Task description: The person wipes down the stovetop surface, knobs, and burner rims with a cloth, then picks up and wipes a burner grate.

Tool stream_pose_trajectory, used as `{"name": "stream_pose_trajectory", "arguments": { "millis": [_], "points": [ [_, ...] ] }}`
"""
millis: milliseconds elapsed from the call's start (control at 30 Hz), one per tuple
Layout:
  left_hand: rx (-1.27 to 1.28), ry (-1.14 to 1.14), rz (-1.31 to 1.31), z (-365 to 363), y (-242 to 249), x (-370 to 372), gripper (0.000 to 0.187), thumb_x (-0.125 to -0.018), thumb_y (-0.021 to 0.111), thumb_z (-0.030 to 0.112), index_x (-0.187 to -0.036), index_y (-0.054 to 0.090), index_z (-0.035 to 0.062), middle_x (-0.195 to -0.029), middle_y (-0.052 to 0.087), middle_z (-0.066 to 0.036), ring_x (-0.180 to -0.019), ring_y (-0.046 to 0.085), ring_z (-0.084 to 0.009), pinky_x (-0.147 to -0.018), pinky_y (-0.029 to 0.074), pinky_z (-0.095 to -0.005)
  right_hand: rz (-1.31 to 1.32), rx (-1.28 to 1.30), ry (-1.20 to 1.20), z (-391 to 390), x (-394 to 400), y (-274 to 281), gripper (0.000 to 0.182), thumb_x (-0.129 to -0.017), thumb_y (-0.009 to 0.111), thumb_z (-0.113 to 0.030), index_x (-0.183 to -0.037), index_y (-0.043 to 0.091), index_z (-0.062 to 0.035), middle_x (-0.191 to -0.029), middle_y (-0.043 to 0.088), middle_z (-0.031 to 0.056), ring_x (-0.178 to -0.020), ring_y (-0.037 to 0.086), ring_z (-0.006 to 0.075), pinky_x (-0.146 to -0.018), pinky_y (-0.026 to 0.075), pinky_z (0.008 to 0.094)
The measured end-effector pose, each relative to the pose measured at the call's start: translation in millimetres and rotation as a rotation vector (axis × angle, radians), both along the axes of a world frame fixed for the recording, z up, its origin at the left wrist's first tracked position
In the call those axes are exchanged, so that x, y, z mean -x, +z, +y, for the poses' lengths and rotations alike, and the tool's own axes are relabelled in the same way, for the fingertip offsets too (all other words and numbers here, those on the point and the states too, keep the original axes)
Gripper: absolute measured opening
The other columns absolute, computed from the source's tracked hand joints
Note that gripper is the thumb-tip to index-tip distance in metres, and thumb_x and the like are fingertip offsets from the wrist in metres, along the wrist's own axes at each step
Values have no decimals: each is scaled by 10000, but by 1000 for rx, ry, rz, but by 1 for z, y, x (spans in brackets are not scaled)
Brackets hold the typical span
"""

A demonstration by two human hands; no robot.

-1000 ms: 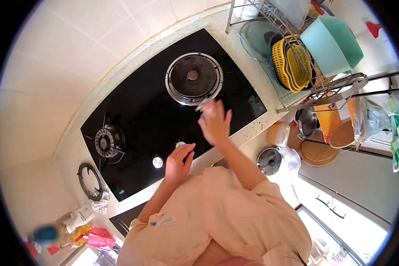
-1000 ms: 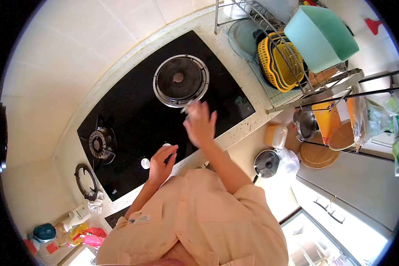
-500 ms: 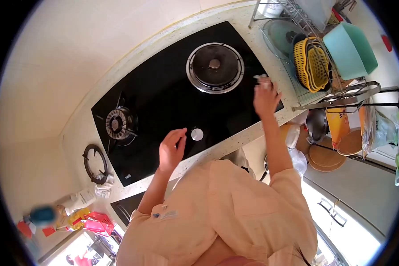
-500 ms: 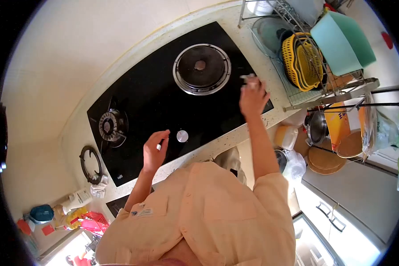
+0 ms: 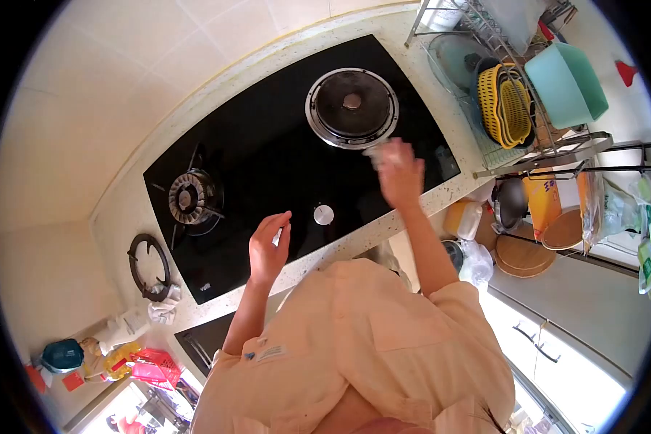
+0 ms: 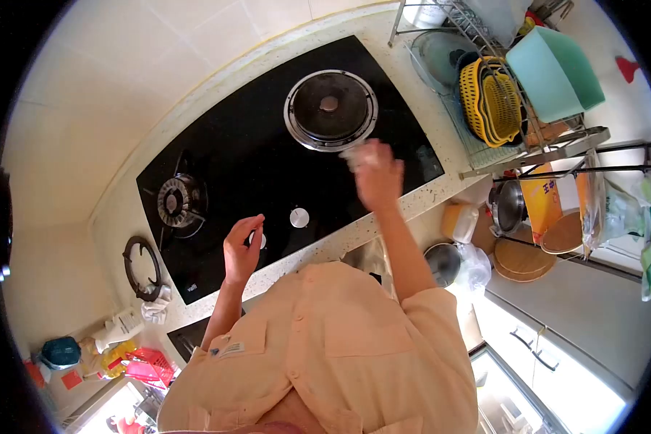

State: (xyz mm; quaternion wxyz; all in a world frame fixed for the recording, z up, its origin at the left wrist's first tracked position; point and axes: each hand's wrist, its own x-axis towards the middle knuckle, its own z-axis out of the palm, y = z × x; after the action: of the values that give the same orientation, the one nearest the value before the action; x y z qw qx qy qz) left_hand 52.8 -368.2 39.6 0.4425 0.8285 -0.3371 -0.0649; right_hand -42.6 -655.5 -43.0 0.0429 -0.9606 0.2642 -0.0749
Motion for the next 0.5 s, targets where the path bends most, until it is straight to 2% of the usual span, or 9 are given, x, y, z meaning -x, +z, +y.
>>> {"name": "stream_pose_trajectory", "arguments": {
  "millis": [67,100,167,267,333,367,400,433,500],
  "points": [
    [21,-21,-1,-3,0,1,203,-808,609,-29,-1007,645,-9,-939,643,-147,-791,643,-264,-680,510,-294,8,146,-203,-45,42,-26,498,-923,436,-259,-1404,335,-179,-1452,326,80,-1339,291,298,-1018,287,571],
    [37,-32,5,-4,1,2,202,-809,609,-29,-1006,645,-9,-940,643,-147,-790,643,-266,-680,510,-295,16,148,-262,-59,59,-28,475,-944,413,-287,-1400,337,-180,-1450,330,63,-1347,280,304,-1032,299,526],
    [63,-65,23,-10,4,5,200,-809,609,-28,-1005,646,-11,-939,644,-147,-789,643,-266,-679,510,-296,66,77,-374,-74,85,-26,472,-945,412,-309,-1378,367,-126,-1448,320,109,-1334,295,310,-1031,319,481],
    [105,-115,41,-25,7,7,204,-812,609,-27,-1013,644,-9,-943,645,-142,-804,642,-250,-703,509,-291,56,43,-350,-84,131,-41,485,-969,370,-359,-1343,398,-50,-1415,353,170,-1276,387,324,-1005,369,440],
    [131,-164,47,-33,0,12,218,-820,605,-25,-1035,637,-1,-953,644,-133,-836,639,-223,-747,502,-277,-688,-1217,-608,-44,120,21,529,-975,348,-403,-1332,402,-17,-1385,383,193,-1221,447,331,-984,400,426],
    [142,-255,218,-60,-5,13,237,-817,612,-19,-1051,635,10,-987,637,-123,-861,638,-208,-775,500,-282,-910,-1633,-553,-34,122,36,559,-972,342,-433,-1335,397,-12,-1366,407,195,-1195,473,334,-972,417,416],
    [143,-302,257,-69,-5,18,267,-819,616,-10,-1084,622,21,-1009,633,-112,-877,636,-204,-789,499,-286,-1097,-2046,-561,-24,125,51,589,-970,335,-463,-1338,391,-6,-1347,431,196,-1168,500,338,-960,435,407],
    [148,-343,290,-78,-4,22,298,-821,620,-2,-1116,610,31,-1032,629,-101,-893,635,-199,-803,498,-289,-1099,-2240,-426,-24,129,56,625,-962,333,-501,-1350,377,-12,-1323,464,189,-1143,522,343,-946,454,394],
    [244,-431,422,-107,-7,34,340,-838,625,36,-1175,573,32,-1049,625,-86,-896,633,-191,-814,500,-287,-1089,-2617,-318,-8,122,72,693,-929,355,-565,-1372,355,-33,-1313,479,196,-1172,502,353,-922,479,392]
  ]
}}
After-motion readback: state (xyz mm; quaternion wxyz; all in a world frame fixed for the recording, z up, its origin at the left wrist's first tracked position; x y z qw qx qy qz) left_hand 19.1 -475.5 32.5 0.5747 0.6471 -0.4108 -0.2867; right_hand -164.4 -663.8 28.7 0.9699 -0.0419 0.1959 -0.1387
